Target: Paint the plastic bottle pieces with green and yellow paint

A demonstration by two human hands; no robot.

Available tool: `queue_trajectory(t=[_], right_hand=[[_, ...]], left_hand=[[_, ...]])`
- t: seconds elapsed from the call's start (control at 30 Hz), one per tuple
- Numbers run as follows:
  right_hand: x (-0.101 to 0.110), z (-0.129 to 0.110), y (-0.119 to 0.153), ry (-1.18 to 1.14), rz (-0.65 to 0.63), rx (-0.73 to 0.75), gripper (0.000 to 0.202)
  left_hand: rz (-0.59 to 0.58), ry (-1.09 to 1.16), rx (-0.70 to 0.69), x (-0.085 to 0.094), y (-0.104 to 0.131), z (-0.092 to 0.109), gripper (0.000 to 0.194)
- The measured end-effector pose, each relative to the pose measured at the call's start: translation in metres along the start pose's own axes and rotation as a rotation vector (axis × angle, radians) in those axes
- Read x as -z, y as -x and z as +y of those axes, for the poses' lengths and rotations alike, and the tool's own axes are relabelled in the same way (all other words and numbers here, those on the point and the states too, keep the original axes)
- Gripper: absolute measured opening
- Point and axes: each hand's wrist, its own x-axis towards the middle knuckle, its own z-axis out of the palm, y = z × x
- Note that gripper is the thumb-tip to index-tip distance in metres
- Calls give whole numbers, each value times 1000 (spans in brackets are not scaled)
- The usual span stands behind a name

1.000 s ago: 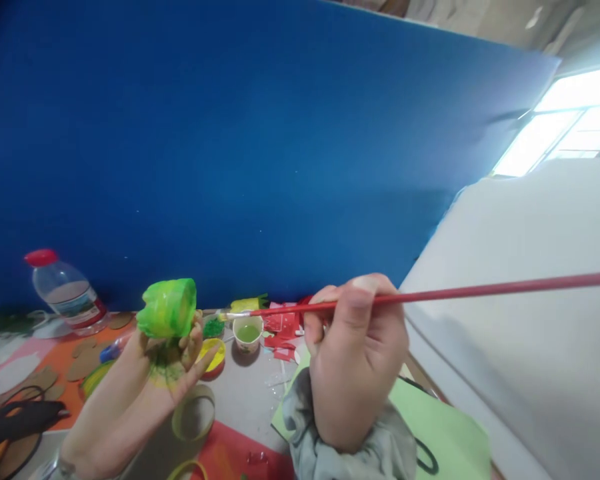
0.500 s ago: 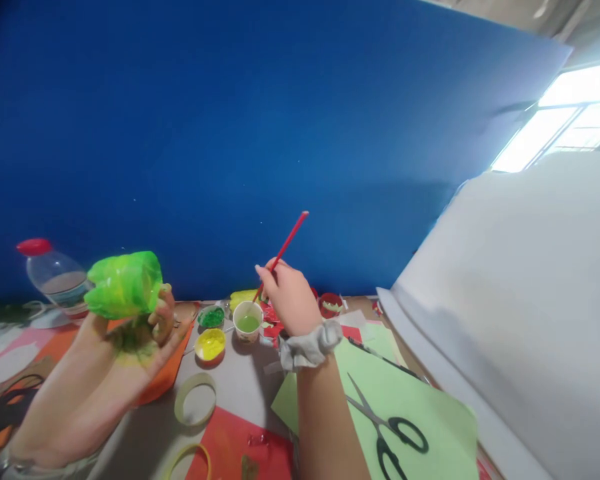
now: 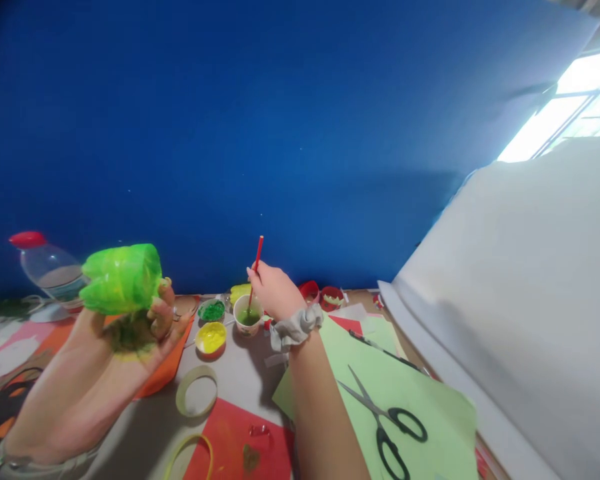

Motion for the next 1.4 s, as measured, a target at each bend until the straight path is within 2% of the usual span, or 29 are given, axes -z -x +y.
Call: queue_trajectory(t=[0.2, 0.47, 0.63, 0.83, 1.0, 1.2, 1.4], right_hand=[[-7, 1, -3, 19, -141, 42, 30], [-11, 0, -4, 87, -143, 18, 27], [-8, 0, -2, 107, -60, -15, 27], [-7, -4, -1, 76, -160, 43, 26], [-8, -2, -1, 98, -89, -13, 27], [-7, -4, -1, 66, -151, 35, 26], [-13, -4, -4, 71, -13, -61, 27]], left_hand=[[-28, -7, 5, 1, 0, 0, 43], [5, -1, -10, 2, -4, 2, 46], [44, 7, -14, -2, -3, 2, 44], [85, 33, -35, -5, 1, 4, 49], [54, 30, -47, -5, 1, 4, 49], [47, 37, -43, -2, -2, 4, 51], [41, 44, -35, 0, -3, 4, 45]])
